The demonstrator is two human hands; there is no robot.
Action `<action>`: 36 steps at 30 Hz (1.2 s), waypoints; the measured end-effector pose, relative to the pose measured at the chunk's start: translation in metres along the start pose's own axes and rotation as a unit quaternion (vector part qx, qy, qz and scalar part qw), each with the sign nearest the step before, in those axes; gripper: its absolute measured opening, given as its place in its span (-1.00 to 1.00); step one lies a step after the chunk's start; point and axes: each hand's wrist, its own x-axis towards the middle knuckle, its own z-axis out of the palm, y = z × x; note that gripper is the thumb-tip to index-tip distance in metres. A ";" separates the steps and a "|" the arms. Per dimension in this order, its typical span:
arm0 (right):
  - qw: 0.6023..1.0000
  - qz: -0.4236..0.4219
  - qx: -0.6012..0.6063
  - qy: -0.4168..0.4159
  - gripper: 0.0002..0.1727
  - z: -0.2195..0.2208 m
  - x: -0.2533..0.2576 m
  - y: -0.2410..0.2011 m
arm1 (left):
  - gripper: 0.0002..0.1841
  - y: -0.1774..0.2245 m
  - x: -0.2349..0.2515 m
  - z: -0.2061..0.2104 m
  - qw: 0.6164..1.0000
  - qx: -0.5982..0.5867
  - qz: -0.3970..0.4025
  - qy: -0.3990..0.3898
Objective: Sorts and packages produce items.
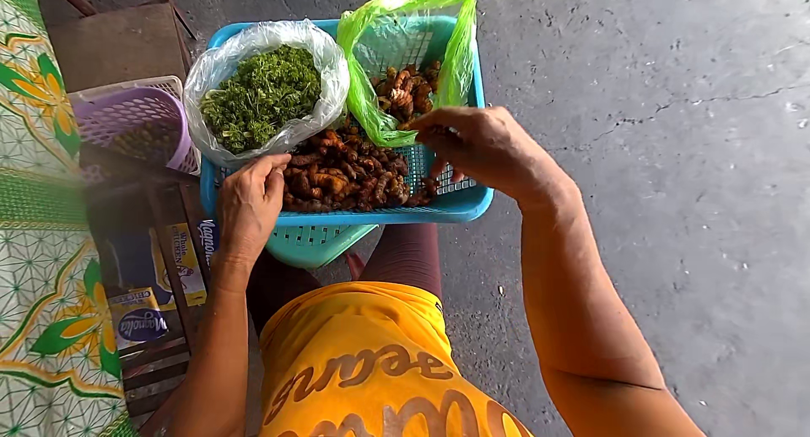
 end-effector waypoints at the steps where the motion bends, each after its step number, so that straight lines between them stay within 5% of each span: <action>1: 0.998 0.017 -0.038 0.052 -0.62 -0.006 0.005 -0.006 | -0.70 -0.005 0.001 0.000 1.000 -0.003 -0.022 -0.006; 3: 0.983 0.058 -0.100 0.144 -0.39 -0.013 0.017 -0.021 | -0.72 -0.009 0.006 0.004 0.998 -0.005 -0.056 -0.019; 5: 0.976 0.048 -0.122 0.173 -0.44 -0.010 0.022 -0.034 | -0.74 -0.007 0.009 0.009 0.998 0.000 -0.055 -0.032; 9: 0.991 -0.119 -0.056 0.007 -0.74 0.046 0.023 -0.057 | -0.72 -0.006 0.013 0.013 0.996 0.041 -0.054 -0.055; 12: 0.978 -0.180 -0.035 -0.103 -0.60 0.093 0.029 -0.059 | -0.68 -0.004 0.016 0.012 0.992 0.045 -0.083 -0.085; 15: 0.975 -0.175 -0.047 -0.127 -0.62 0.090 0.036 -0.050 | -0.67 -0.002 0.018 0.008 0.986 0.039 -0.116 -0.115; 23: 0.988 -0.145 0.015 -0.049 -0.75 0.055 0.016 -0.005 | -0.63 -0.008 0.023 0.007 0.980 0.045 -0.085 -0.176; 36: 0.979 -0.165 -0.123 -0.014 -0.74 0.096 0.034 -0.039 | -0.74 -0.008 0.020 0.006 0.985 0.035 -0.087 -0.148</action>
